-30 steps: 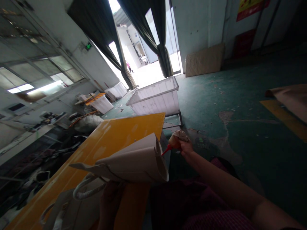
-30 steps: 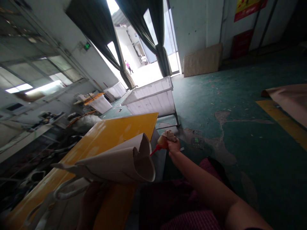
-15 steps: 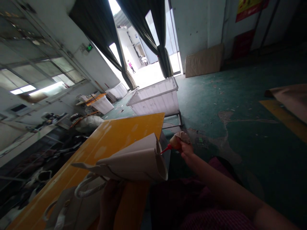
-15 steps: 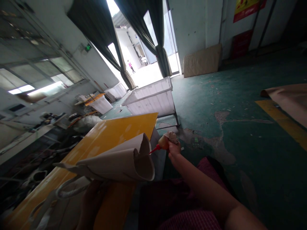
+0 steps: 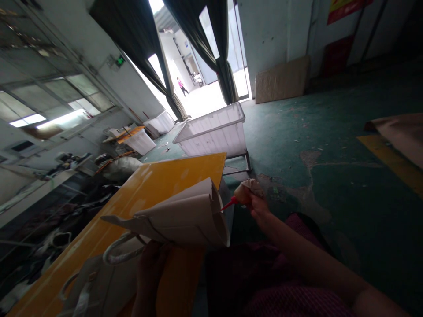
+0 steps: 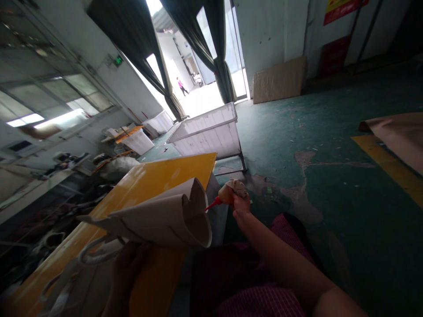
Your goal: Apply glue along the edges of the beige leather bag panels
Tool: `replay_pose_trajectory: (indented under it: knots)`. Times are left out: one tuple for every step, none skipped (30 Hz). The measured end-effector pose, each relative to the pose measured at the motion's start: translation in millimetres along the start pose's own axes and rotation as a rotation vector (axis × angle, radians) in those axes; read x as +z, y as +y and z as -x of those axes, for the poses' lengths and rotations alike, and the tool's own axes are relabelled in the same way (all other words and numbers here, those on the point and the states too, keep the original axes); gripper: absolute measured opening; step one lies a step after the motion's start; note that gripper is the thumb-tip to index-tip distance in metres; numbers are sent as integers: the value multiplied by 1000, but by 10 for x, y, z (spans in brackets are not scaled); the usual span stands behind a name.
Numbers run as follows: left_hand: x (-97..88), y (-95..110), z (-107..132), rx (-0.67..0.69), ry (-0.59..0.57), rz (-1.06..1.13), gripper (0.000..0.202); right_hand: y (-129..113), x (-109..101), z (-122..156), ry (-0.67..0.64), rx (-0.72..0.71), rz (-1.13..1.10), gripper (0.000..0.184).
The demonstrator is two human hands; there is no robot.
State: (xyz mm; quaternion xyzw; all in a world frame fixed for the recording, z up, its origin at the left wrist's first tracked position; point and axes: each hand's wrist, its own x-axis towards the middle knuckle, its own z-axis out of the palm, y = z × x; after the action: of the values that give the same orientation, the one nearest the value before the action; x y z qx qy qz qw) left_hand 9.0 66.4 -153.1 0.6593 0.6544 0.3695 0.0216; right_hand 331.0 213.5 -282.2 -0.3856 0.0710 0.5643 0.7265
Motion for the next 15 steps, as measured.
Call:
replay_pose_trajectory:
  knots:
    - [3, 9, -3, 1, 0, 2, 26, -7, 8, 15, -14, -19, 5, 62]
    - [6, 18, -3, 2, 1, 0, 25, -12, 15, 31, -27, -32, 12, 64]
    - [10, 25, -1, 4, 3, -6, 24, -15, 21, 47, -33, -39, 20, 66]
    - [15, 29, 2, 7, 7, -13, 23, -18, 24, 62, -34, -42, 26, 67]
    - [20, 30, 6, 10, 14, -19, 23, -19, 26, 75, -33, -41, 31, 67]
    - [26, 25, 11, 13, 20, -23, 23, -19, 25, 85, -37, -42, 33, 68]
    - [30, 14, 14, 18, 26, -25, 23, -17, 22, 91, -42, -44, 35, 69]
    - [34, -3, 16, 25, 29, -24, 24, -13, 16, 94, -47, -47, 40, 69]
    - [36, -24, 14, 32, 32, -23, 24, -6, 7, 91, -49, -53, 47, 69]
    - [37, -50, 10, 40, 32, -22, 25, 3, -3, 85, -48, -60, 56, 70]
    - [37, -79, 4, 47, 29, -23, 26, 14, -14, 74, -45, -69, 65, 70]
    - [35, -107, -4, 56, 21, -27, 28, 28, -26, 59, -41, -79, 74, 71]
    - [35, -133, -12, 64, 15, -31, 29, 43, -38, 41, -36, -92, 82, 72]
    - [35, -154, -18, 71, 14, -35, 29, 60, -49, 22, -30, -105, 88, 73]
    - [36, -168, -22, 74, 20, -42, 28, 80, -60, 1, -27, -119, 95, 74]
